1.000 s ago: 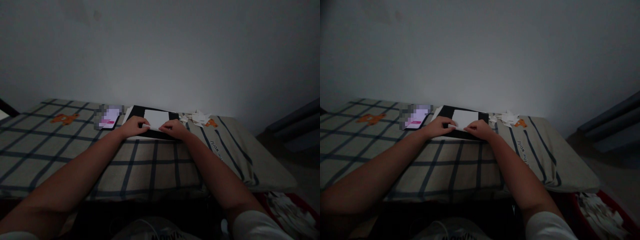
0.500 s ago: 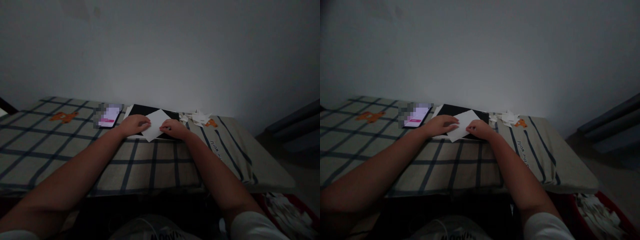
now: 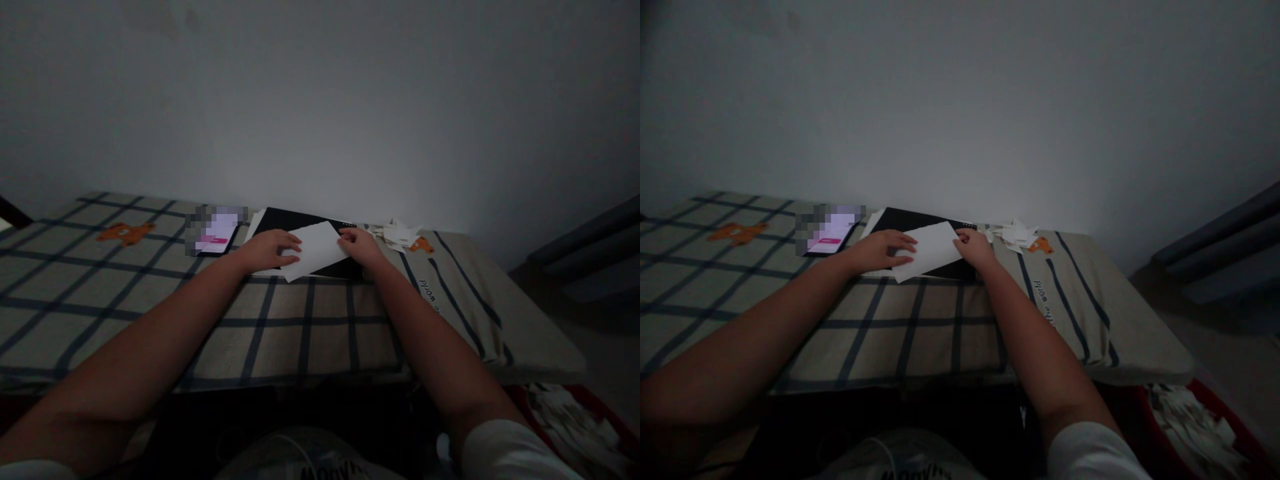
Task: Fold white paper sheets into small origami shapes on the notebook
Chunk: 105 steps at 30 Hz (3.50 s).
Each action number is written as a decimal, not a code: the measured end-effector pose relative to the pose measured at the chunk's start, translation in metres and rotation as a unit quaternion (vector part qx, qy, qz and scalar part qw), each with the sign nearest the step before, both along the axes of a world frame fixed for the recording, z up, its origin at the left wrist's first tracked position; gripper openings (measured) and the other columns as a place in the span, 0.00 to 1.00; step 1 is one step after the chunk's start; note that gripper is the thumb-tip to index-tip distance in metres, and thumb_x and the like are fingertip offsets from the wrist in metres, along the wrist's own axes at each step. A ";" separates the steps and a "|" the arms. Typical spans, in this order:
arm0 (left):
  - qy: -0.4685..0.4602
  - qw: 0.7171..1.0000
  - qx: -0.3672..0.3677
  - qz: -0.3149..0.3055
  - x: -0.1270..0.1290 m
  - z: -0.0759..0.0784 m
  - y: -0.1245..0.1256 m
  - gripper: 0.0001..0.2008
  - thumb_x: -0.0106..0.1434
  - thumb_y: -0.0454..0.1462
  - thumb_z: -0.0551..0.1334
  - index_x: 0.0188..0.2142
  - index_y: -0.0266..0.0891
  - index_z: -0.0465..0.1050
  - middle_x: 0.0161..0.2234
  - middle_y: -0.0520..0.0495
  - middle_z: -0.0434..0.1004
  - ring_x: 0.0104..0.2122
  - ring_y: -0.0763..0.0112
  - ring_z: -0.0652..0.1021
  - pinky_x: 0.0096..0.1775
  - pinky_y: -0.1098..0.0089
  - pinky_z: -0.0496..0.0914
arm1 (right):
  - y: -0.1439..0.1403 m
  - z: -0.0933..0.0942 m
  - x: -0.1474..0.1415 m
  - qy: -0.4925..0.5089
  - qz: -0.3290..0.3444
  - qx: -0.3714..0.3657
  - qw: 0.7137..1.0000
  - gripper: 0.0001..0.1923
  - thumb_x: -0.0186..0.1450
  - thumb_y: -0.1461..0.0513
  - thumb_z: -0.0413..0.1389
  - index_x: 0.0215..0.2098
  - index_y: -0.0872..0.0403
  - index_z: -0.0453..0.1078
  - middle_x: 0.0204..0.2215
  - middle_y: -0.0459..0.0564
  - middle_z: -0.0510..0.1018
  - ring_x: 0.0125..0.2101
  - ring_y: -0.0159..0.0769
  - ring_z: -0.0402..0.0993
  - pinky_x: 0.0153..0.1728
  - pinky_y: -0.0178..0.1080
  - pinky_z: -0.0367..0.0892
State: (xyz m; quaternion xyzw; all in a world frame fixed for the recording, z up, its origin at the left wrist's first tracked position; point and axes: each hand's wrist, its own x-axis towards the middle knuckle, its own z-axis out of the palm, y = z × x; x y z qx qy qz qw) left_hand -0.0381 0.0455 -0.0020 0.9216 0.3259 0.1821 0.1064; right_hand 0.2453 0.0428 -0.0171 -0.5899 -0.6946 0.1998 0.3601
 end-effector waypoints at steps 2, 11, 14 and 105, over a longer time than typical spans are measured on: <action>-0.007 1.000 0.002 0.001 0.000 0.000 0.000 0.16 0.60 0.46 0.63 0.43 0.41 0.79 0.50 0.44 0.77 0.51 0.62 0.74 0.54 0.63 0.64 | 0.001 -0.002 -0.002 0.024 0.005 0.000 1.000 0.20 0.58 0.64 0.59 0.50 0.55 0.73 0.40 0.55 0.80 0.36 0.37 0.75 0.44 0.45 0.70; -0.017 1.000 0.022 0.009 0.000 -0.006 0.006 0.14 0.61 0.44 0.62 0.43 0.40 0.79 0.50 0.43 0.77 0.51 0.63 0.74 0.54 0.62 0.64 | 0.000 0.005 -0.005 0.046 0.030 0.051 0.997 0.27 0.57 0.68 0.54 0.56 0.56 0.69 0.40 0.54 0.76 0.32 0.33 0.71 0.38 0.40 0.69; -0.015 0.998 0.039 0.040 -0.002 -0.008 0.008 0.16 0.63 0.45 0.59 0.44 0.40 0.79 0.50 0.42 0.77 0.50 0.61 0.74 0.54 0.61 0.65 | -0.004 0.010 -0.007 0.017 0.070 0.101 0.992 0.21 0.58 0.67 0.54 0.49 0.55 0.75 0.35 0.51 0.76 0.33 0.34 0.69 0.38 0.39 0.68; 0.172 0.969 0.087 0.155 0.010 0.002 -0.004 0.26 0.67 0.53 0.52 0.57 0.44 0.70 0.57 0.47 0.72 0.56 0.60 0.69 0.53 0.65 0.63 | -0.027 0.022 -0.019 -0.299 0.192 0.164 0.920 0.15 0.69 0.61 0.50 0.47 0.52 0.76 0.48 0.51 0.79 0.49 0.39 0.73 0.50 0.45 0.66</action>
